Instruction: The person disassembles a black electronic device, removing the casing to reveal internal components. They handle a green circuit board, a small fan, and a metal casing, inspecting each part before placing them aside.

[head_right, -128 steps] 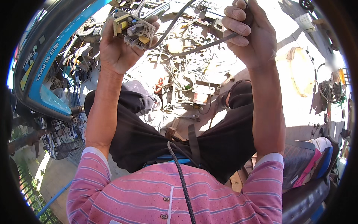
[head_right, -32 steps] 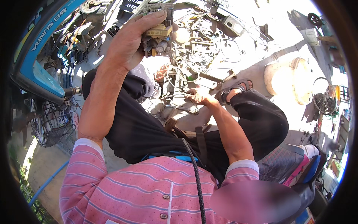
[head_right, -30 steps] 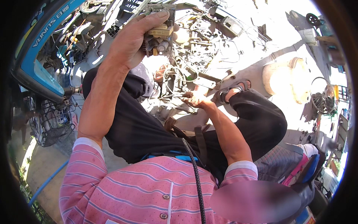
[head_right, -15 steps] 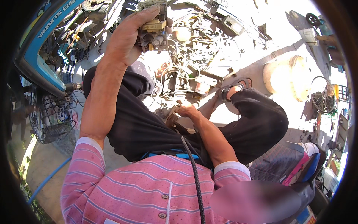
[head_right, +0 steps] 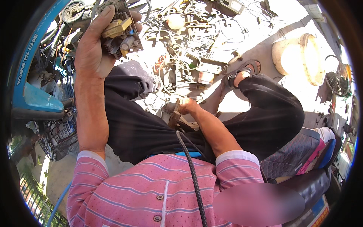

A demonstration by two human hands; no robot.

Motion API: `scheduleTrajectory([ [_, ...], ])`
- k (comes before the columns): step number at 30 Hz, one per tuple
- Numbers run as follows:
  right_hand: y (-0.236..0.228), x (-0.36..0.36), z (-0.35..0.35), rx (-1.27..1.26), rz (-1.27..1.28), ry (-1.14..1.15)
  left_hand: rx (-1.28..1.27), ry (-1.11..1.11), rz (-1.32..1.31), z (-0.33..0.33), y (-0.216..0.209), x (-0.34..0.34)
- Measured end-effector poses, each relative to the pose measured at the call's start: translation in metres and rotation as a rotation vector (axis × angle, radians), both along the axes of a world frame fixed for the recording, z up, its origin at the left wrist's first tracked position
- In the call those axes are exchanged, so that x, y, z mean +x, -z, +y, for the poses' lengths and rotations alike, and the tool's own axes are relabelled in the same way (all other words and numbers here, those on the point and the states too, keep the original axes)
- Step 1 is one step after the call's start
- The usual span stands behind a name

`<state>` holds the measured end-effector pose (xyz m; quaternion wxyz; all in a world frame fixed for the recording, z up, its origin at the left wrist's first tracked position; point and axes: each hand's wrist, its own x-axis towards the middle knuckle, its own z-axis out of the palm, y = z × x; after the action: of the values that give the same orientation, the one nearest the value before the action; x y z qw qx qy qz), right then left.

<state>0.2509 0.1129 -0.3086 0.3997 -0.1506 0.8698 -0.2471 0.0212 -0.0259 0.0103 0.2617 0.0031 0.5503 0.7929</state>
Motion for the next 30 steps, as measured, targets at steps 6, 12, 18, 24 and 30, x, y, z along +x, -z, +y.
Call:
scheduleTrajectory([
  [6, 0.022, -0.010, 0.000, -0.052, -0.269, 0.114, -0.025, 0.081, 0.106, 0.002, -0.010, -0.020],
  [12, 0.045, 0.009, -0.018, -0.430, -0.544, 0.202, -0.056, 0.060, 0.111, 0.006, -0.005, -0.023],
  [18, 0.018, -0.002, -0.023, -0.544, -0.590, 0.275, -0.043, 0.019, 0.050, 0.005, 0.004, -0.003],
  [24, 0.007, -0.026, 0.005, -0.394, -0.196, 0.344, -0.023, -0.028, -0.001, 0.004, -0.005, 0.002],
  [30, -0.198, -0.137, 0.041, -0.360, -0.019, 0.838, -0.029, -0.018, 0.076, -0.004, -0.001, 0.000],
])
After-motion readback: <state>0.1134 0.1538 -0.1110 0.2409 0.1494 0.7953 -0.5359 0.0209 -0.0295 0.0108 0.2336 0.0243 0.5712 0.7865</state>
